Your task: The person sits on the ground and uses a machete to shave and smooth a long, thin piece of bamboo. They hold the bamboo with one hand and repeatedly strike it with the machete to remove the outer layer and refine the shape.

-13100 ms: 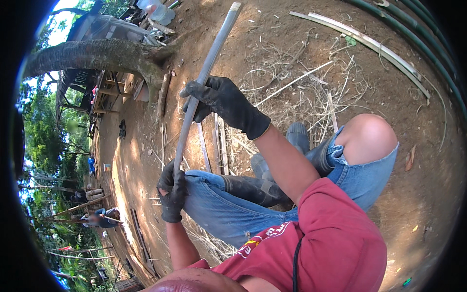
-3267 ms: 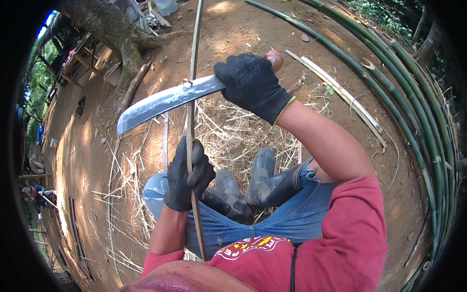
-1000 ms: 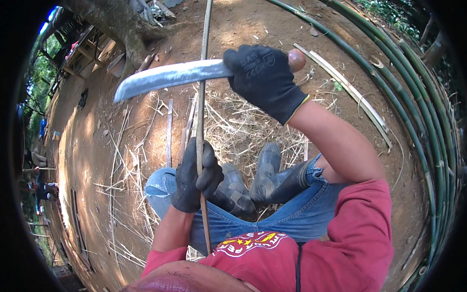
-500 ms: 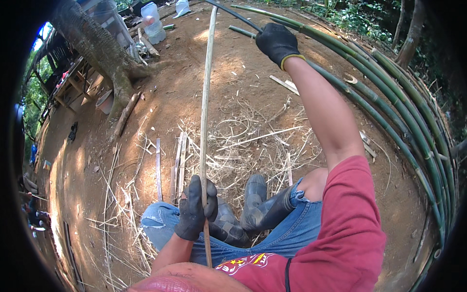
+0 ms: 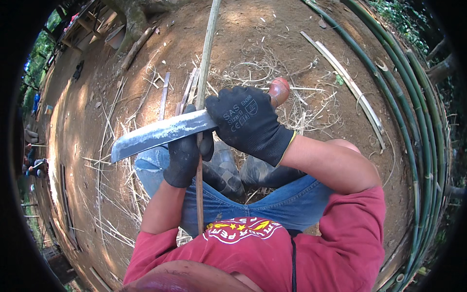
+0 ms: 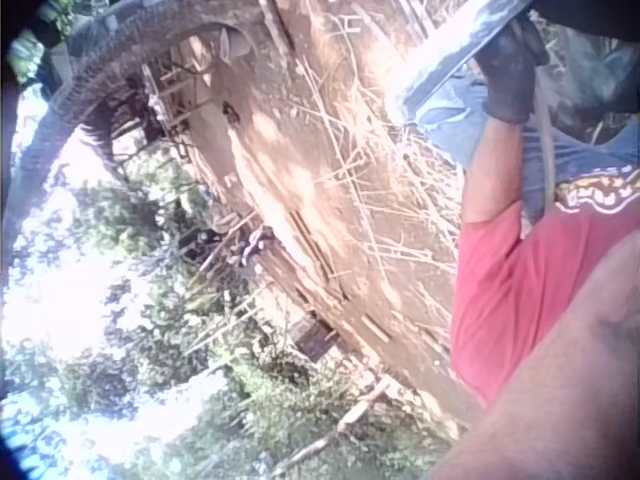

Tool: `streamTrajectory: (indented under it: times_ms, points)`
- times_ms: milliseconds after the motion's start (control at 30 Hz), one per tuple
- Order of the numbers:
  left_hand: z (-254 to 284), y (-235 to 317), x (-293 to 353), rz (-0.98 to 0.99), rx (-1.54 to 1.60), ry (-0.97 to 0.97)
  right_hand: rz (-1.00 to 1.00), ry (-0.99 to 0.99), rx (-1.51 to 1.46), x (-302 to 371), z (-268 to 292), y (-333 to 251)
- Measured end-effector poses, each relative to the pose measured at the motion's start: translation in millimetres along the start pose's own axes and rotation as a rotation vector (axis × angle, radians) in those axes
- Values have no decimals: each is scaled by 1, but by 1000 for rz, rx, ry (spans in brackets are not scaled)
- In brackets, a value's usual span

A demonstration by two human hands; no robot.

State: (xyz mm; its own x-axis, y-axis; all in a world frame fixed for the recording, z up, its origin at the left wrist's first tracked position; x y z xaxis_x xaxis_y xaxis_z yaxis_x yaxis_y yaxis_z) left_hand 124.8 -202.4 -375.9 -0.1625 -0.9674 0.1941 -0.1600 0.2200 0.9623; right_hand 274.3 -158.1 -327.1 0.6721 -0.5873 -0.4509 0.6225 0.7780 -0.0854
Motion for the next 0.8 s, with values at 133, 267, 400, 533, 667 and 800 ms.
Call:
streamTrajectory:
  times_ms: [133, 267, 400, 533, 667, 800]
  points:
    - [13, -13, -5, -29, -95, 8, 49, 18, 80, -5, 3, 1]
    - [8, 1, 2, 0, -96, 65, 14, 12, 147, -10, 6, 7]
    - [-2, 9, 3, 69, 82, 88, 9, 34, 190, -13, 11, 15]
    - [-2, 17, 4, 47, 30, 106, 14, 76, 231, -19, 13, 25]
    - [-4, 17, 7, 89, 18, 81, -54, 191, 311, -24, 26, 79]
    - [-15, 13, 11, 133, -2, -27, -39, 417, 861, -38, 55, 217]
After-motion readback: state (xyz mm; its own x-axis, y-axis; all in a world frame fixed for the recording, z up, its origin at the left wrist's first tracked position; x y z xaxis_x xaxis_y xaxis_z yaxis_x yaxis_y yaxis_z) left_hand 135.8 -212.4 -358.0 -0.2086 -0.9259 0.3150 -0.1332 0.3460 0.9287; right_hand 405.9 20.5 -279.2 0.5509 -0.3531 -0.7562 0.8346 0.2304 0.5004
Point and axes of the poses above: each hand's wrist, its own x-axis away from the middle knuckle, its own z-axis out of the back of the hand, y = z × x, the point moved 2 cm from there along -x, towards the middle knuckle, and after that the axes turned 6 degrees about z, right-handed, at the moved point
